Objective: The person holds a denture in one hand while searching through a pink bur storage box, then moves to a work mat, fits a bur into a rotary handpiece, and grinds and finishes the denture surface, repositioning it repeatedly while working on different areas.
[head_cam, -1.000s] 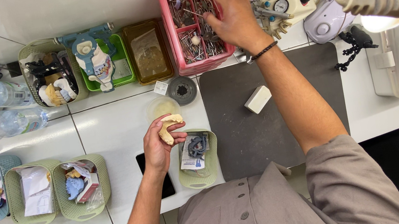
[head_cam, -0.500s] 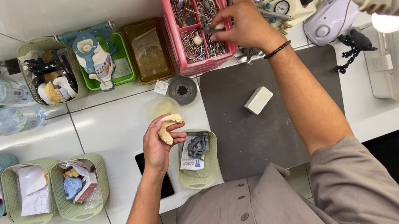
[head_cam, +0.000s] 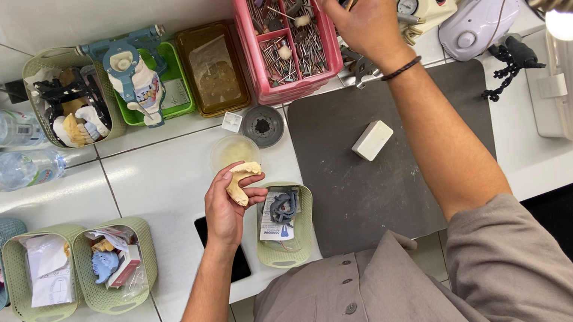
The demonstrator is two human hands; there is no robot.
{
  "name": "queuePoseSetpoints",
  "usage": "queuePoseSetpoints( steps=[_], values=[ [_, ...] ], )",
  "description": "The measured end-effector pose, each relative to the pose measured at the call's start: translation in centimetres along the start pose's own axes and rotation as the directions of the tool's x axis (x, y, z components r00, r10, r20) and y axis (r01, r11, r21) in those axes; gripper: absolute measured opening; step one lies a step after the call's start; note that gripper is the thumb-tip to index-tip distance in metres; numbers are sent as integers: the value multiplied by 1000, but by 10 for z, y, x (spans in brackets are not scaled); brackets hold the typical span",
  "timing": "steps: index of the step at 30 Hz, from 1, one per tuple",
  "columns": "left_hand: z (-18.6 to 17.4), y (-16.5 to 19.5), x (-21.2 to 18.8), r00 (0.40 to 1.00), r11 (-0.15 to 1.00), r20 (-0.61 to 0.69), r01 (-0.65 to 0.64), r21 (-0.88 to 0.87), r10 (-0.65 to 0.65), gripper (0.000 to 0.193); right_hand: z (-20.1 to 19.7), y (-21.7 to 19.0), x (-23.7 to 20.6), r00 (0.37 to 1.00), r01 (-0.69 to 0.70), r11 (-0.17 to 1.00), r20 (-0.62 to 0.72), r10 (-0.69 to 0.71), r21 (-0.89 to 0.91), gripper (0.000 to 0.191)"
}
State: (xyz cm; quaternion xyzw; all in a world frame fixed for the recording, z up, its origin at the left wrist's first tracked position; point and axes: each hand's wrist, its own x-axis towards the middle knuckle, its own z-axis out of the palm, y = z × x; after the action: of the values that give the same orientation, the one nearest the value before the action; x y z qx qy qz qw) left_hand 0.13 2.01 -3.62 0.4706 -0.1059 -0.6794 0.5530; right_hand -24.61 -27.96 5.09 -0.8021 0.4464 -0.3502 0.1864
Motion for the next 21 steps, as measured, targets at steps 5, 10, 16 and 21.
queuePoseSetpoints(
  steps=[5, 10, 16, 21],
  values=[
    [2, -2, 1, 1000, 1000, 6, 3, 7, -3, 45, -24, -1, -14, 955, 210, 974, 230, -186, -83, 15],
    [2, -2, 2, 1000, 1000, 8, 1, 9, -2, 45, -30, -11, -34, 931, 210, 967, 331, -153, -144, 24],
    [5, -2, 2, 1000, 1000, 5, 9, 10, -9, 45, -25, -24, -49, 919, 185, 962, 381, -97, -200, 14],
    [5, -2, 2, 1000, 1000, 8, 8, 12, -9, 45, -20, -29, -54, 934, 200, 933, 346, -89, -300, 16]
  ],
)
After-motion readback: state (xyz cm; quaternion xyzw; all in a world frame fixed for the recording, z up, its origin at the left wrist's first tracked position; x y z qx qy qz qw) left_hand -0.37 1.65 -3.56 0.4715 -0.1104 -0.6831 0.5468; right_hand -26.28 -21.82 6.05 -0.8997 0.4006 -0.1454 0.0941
